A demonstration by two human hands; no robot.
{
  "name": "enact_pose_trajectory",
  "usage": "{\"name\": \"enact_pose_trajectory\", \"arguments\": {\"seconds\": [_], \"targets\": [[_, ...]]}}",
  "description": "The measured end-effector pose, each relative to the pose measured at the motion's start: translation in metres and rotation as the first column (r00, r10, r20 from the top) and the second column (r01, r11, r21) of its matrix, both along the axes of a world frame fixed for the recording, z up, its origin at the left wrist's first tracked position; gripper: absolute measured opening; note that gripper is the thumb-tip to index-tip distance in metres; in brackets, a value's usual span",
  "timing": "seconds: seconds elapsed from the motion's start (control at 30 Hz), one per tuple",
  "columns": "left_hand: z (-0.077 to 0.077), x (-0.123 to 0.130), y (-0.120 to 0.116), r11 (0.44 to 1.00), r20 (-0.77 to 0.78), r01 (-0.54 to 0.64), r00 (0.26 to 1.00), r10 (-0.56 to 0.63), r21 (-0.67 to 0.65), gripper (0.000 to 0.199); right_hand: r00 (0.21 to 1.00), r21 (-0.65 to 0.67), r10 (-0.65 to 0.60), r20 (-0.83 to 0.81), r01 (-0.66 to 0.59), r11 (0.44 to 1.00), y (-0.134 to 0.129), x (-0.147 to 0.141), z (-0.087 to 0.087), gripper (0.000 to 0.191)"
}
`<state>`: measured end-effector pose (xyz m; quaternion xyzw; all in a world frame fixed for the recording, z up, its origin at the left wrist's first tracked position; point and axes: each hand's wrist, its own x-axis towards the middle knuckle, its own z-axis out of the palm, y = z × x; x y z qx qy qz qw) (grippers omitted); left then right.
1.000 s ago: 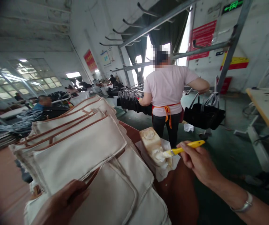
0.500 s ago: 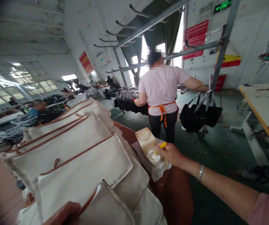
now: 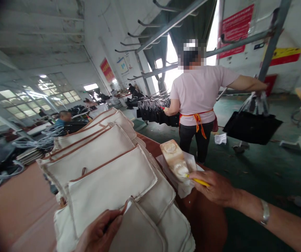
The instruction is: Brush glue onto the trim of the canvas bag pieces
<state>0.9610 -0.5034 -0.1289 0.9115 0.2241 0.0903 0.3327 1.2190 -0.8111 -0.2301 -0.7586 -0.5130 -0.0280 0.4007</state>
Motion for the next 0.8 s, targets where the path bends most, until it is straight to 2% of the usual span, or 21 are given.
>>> {"name": "enact_pose_trajectory", "arguments": {"seconds": [0.13, 0.2, 0.27, 0.3, 0.4, 0.47, 0.57, 0.7, 0.8], "targets": [[0.008, -0.010, -0.009, 0.996, 0.053, 0.003, 0.999, 0.002, -0.086, 0.031, 0.970, 0.000, -0.145, -0.197, 0.148, 0.989, 0.003, -0.001, -0.004, 0.022], [0.010, -0.014, -0.013, 0.996, 0.069, 0.010, 0.998, -0.004, -0.090, 0.029, 0.914, -0.002, -0.210, -0.348, 0.223, 0.975, 0.006, -0.011, 0.007, 0.026], [0.009, -0.016, -0.017, 0.996, 0.087, 0.022, 0.996, -0.014, -0.087, 0.029, 0.815, 0.063, -0.222, -0.535, 0.301, 0.952, 0.011, -0.027, 0.026, 0.031], [0.007, -0.017, -0.019, 0.996, 0.102, 0.034, 0.994, -0.025, -0.087, 0.031, 0.758, 0.125, -0.177, -0.628, 0.322, 0.938, 0.016, -0.035, 0.037, 0.033], [0.004, -0.019, -0.026, 0.996, 0.171, 0.058, 0.984, -0.045, -0.071, 0.032, 0.590, 0.342, 0.100, -0.801, 0.314, 0.886, 0.034, -0.060, 0.069, 0.030], [0.004, -0.021, -0.030, 0.997, 0.217, 0.051, 0.976, -0.036, -0.064, 0.029, 0.494, 0.427, 0.244, -0.835, 0.299, 0.853, 0.049, -0.073, 0.083, 0.025], [0.005, -0.025, -0.035, 0.996, 0.263, 0.042, 0.965, -0.019, -0.083, 0.025, 0.394, 0.499, 0.380, -0.836, 0.262, 0.826, 0.066, -0.088, 0.095, 0.021], [0.005, -0.028, -0.038, 0.999, 0.284, -0.001, 0.959, 0.017, -0.054, 0.024, 0.331, 0.570, 0.491, -0.806, 0.212, 0.793, 0.072, -0.101, 0.103, 0.021], [0.004, -0.029, -0.041, 0.999, 0.267, 0.014, 0.964, -0.003, -0.040, 0.028, 0.367, 0.535, 0.467, -0.805, 0.108, 0.838, 0.073, -0.111, 0.106, 0.022]]}}
